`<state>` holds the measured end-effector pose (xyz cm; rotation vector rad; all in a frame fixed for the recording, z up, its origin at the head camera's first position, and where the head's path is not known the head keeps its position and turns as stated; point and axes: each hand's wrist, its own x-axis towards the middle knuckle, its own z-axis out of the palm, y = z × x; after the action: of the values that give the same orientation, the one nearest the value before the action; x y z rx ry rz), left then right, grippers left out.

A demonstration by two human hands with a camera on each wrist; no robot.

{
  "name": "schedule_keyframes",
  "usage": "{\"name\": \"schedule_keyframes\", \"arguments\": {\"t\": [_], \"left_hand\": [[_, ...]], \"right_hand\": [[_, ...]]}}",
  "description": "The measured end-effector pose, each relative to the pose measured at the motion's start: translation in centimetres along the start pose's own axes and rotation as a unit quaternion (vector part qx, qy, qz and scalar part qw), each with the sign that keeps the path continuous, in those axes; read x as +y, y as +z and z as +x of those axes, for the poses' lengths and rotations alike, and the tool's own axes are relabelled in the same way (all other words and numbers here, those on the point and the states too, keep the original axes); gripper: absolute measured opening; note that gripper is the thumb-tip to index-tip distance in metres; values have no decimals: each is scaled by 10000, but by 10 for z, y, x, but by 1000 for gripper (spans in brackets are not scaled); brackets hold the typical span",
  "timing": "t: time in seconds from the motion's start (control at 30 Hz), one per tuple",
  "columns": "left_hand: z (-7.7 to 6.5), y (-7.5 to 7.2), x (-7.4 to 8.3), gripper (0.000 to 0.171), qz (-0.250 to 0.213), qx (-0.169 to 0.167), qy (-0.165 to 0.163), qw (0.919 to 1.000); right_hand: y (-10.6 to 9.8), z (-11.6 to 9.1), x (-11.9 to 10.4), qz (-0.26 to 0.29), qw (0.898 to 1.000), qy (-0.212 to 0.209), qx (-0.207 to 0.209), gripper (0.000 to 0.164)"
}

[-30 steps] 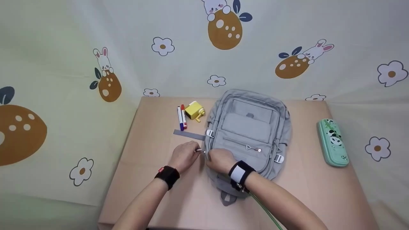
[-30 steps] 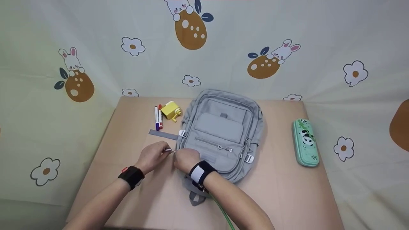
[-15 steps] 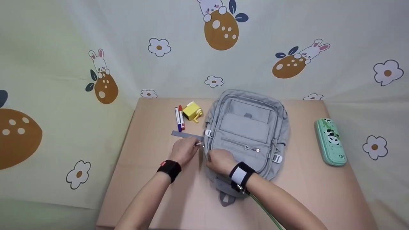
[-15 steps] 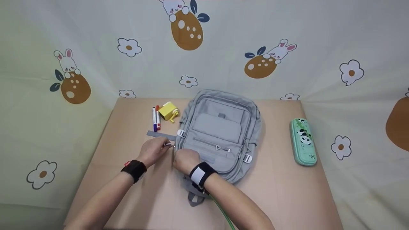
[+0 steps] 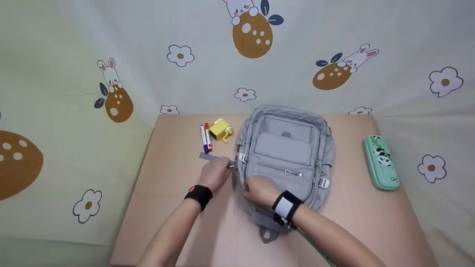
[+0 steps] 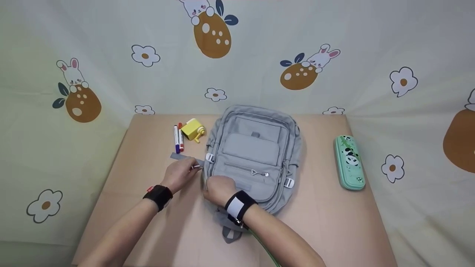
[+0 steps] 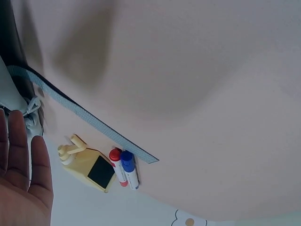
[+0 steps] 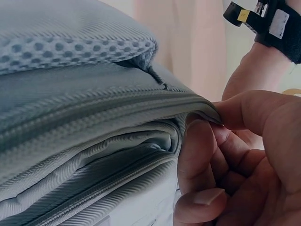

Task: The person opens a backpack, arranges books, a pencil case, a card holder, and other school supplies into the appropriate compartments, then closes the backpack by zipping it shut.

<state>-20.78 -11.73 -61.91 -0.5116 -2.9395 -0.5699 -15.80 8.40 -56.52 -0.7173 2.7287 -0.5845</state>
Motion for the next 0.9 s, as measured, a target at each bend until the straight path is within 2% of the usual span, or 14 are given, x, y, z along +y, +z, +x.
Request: {"name": "schedule_keyframes", "arguments": {"t": [0.23, 0.43, 0.73, 0.9], "left_hand": [[0, 1, 5, 5, 5, -186, -67, 9998], [7, 7, 4, 7, 68, -104, -72, 9999], [22, 14, 0, 5, -152, -290, -516, 9981], [29, 18, 1, 5, -103, -76, -673, 9976]], "right_hand": [[-1, -14, 10, 152, 9998, -71, -81, 19], [0, -19, 16, 243, 9997, -92, -35, 20], [1, -20, 15, 388, 9992, 37, -132, 21], [1, -22, 16, 391, 9992, -9, -63, 22]]}}
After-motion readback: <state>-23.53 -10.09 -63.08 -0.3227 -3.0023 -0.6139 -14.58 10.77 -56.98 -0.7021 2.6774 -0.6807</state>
